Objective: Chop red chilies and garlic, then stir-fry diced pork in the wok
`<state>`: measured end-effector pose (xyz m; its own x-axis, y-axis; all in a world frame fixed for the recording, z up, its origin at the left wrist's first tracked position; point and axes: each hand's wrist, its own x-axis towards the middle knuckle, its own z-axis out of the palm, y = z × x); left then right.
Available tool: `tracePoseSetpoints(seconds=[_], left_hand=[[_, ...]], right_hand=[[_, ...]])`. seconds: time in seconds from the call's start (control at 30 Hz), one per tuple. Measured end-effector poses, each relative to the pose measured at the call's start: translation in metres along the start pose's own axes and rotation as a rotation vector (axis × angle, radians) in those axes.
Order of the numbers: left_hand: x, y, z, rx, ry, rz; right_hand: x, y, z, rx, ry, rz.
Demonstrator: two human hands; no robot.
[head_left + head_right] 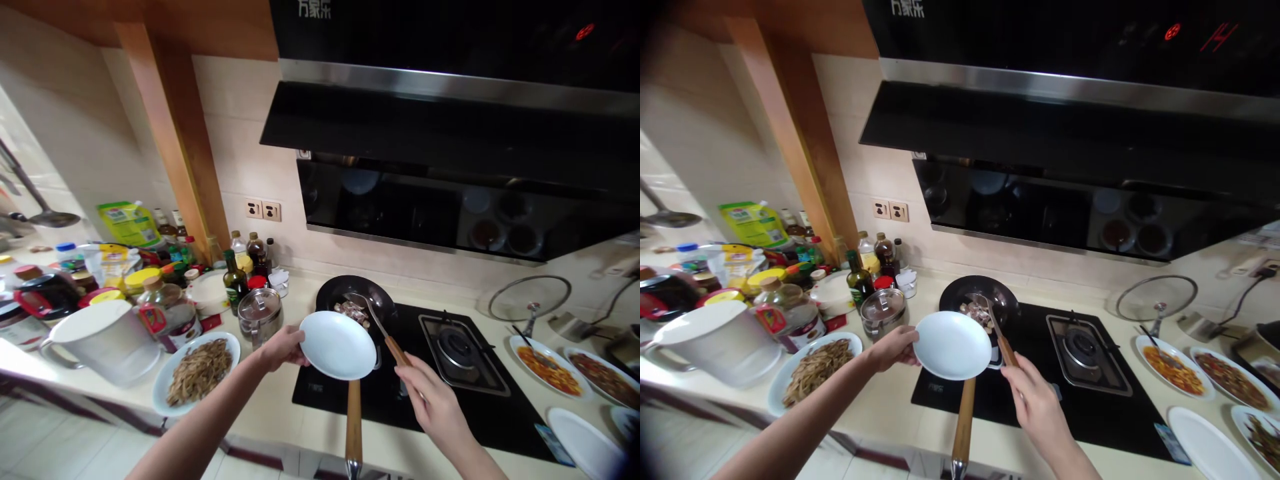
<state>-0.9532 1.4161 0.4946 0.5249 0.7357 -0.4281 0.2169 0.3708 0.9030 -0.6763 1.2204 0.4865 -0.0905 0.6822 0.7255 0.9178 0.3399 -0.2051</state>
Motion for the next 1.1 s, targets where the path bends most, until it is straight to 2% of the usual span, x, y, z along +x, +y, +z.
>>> tracePoseSetpoints(seconds=[0.1,0.2,0.27,0.4,0.5,0.67,0.73,0.8,0.97,1.03,1.1], left_hand=[[-0.026,-0.021,-0.017,-0.014,0.025,0.03],[-0.051,-0.069,-0.035,-0.108,0.088,0.043],[-0.062,-0.114,-0.046,-0.199,0.161,0.048],[-0.069,-0.202,-0.061,-0.319,0.456,-0.091],[-0.069,-0.237,-0.064,-0.357,0.563,-0.063],[-0.068,-0.249,-0.07,-0.429,0.533,-0.068],[-0.064,-0.25,-0.073,-0.436,0.544,-0.066],[-0.058,-0.251,-0.075,-0.435,0.557,-0.067],[-0.038,-0.257,-0.085,-0.546,0.554,-0.189],[-0.032,-0.263,-0.088,-0.621,0.526,-0.204],[-0.03,-0.268,-0.091,-0.689,0.476,-0.171]], right_hand=[[0.015,0.019,0.024,0.007,-0.03,0.045],[0.025,0.028,0.041,0.022,-0.069,0.078],[0.024,0.025,0.038,0.033,-0.12,0.086],[0.012,0.01,0.011,0.063,-0.271,0.062],[0.014,0.006,0.012,0.043,-0.32,0.056],[0.035,0.015,0.064,-0.054,-0.163,0.085],[0.037,0.013,0.07,-0.068,-0.156,0.087],[0.03,0.005,0.057,-0.068,-0.194,0.082],[-0.003,-0.029,-0.001,-0.102,-0.313,0.05],[-0.005,-0.038,-0.003,-0.106,-0.34,0.06],[0.002,-0.039,0.014,-0.107,-0.316,0.101]])
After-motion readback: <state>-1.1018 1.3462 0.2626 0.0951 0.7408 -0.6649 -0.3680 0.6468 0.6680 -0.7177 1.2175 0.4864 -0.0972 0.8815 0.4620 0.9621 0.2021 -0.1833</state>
